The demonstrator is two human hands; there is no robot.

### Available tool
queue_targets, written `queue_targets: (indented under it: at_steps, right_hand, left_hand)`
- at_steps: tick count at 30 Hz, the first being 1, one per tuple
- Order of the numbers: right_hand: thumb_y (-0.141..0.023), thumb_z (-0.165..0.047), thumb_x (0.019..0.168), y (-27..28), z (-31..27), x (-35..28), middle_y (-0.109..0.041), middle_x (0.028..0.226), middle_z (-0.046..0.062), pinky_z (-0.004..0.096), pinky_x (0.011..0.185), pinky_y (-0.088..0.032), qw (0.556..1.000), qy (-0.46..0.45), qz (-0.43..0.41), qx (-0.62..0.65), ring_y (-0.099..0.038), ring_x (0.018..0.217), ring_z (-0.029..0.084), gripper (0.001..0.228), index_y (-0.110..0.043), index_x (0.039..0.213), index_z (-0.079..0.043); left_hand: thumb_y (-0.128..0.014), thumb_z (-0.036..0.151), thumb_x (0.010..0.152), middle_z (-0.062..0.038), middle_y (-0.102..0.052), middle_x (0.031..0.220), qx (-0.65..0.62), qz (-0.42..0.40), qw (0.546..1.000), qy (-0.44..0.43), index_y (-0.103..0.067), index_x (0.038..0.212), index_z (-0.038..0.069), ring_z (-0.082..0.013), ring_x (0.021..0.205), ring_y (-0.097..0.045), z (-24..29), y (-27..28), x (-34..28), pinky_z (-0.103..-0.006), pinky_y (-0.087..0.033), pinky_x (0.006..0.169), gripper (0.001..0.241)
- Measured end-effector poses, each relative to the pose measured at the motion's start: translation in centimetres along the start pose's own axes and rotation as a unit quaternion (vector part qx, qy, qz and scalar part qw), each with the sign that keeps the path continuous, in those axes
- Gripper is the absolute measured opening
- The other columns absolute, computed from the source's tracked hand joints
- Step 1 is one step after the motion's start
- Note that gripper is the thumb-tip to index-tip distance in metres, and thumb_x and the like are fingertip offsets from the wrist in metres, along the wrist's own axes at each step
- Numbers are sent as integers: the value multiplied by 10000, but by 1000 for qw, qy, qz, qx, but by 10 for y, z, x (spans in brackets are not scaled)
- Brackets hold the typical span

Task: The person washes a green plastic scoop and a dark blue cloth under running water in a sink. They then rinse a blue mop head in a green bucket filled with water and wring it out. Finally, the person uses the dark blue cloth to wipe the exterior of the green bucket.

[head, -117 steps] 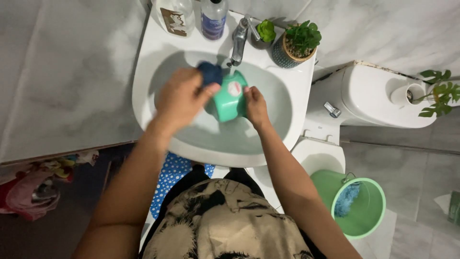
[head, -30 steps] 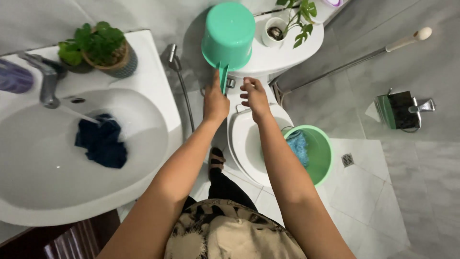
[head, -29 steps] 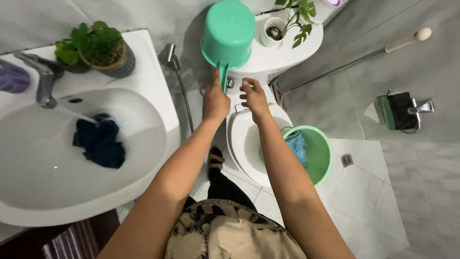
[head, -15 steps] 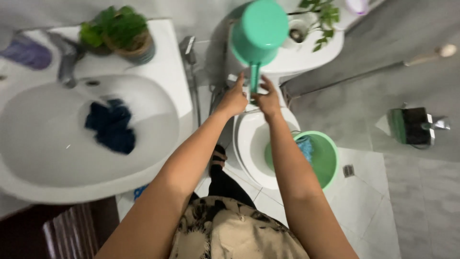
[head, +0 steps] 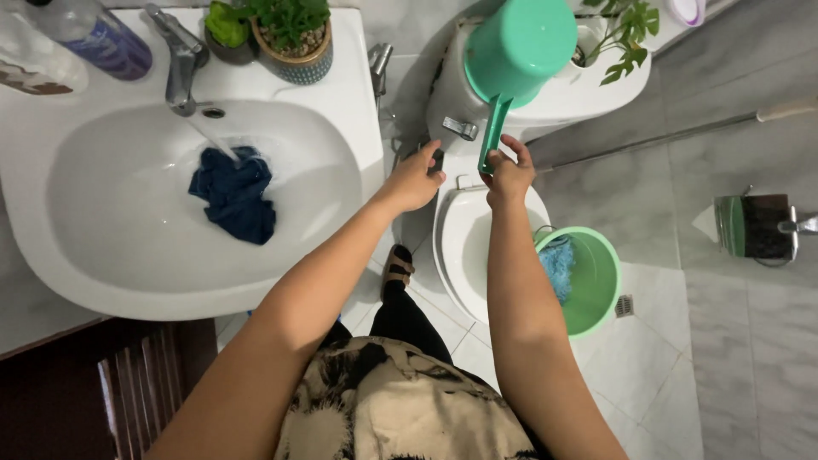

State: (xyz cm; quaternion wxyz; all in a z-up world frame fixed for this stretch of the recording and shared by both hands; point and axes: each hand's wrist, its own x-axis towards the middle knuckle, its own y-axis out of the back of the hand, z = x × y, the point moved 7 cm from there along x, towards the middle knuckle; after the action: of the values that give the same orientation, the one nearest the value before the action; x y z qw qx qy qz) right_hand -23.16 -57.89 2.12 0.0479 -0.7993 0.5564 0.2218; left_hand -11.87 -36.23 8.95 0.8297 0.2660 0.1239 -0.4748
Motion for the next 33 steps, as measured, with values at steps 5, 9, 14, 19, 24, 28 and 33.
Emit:
queue_targets:
  at_steps: [5, 9, 14, 19, 24, 28, 33]
  right_hand:
    - [-713, 37, 881, 24, 4, 19, -746, 1036, 184, 419, 597, -657, 996, 16, 29, 84, -740, 785, 254, 312, -696, 1139, -136]
    - [-715, 18, 884, 33, -3, 38, -745, 1027, 148, 386, 599, -657, 997, 21, 23, 72, -722, 790, 229, 281, -688, 1127, -122]
    - [-716, 64, 829, 41, -5, 58, -686, 933, 87, 395, 594, -638, 997, 25, -3, 67, -683, 793, 230, 305, -706, 1087, -101]
    - [-700, 108, 808, 42, -16, 50, -636, 960, 98, 456, 636, -631, 996, 5, -23, 82, -660, 850, 245, 331, -703, 1081, -78]
    - [-686, 117, 815, 54, -20, 69, -596, 1000, 111, 472, 643, -613, 997, 3, -35, 68, -636, 864, 243, 343, -685, 1115, -49]
    - [-766, -161, 873, 61, -70, 82, -742, 1046, 70, 425, 758, -588, 969, 146, -7, -197, -738, 944, 261, 256, -729, 1117, -228]
    - [-803, -226, 907, 50, -149, 99, -697, 1282, 166, 533, 976, -564, 941, 234, 54, -238, -671, 1173, 435, 446, -630, 1313, -288]
  left_hand:
    - [-569, 283, 1010, -246, -546, 1491, -7, -39, 999, 11, -303, 1630, 137, -370, 1394, -524, 10, -33, 16, -511, -485, 1108, 690]
    - [-566, 312, 1019, -209, -547, 1502, 25, -52, 998, 14, -294, 1635, 168, -340, 1400, -525, 25, -50, 26, -497, -481, 1108, 689]
    - [-607, 290, 998, -208, -592, 1449, -6, -34, 999, 25, -343, 1611, 136, -356, 1372, -555, 38, -62, 39, -479, -490, 1106, 684]
    - [-628, 327, 993, -166, -635, 1400, -27, -30, 998, 43, -388, 1587, 170, -311, 1348, -581, 41, -84, 67, -445, -503, 1099, 660]
    - [-561, 387, 1025, -141, -652, 1392, -74, -26, 996, 52, -403, 1577, 192, -297, 1344, -584, 44, -118, 109, -438, -483, 1115, 607]
    - [-507, 337, 1057, -222, -692, 1240, -281, 6, 952, 120, -413, 1507, 157, -342, 1049, -747, 50, -141, 132, -499, -658, 754, 493]
    - [-457, 286, 1093, -265, -691, 1178, -378, 16, 914, 144, -363, 1480, 151, -400, 977, -755, 44, -155, 152, -541, -644, 723, 421]
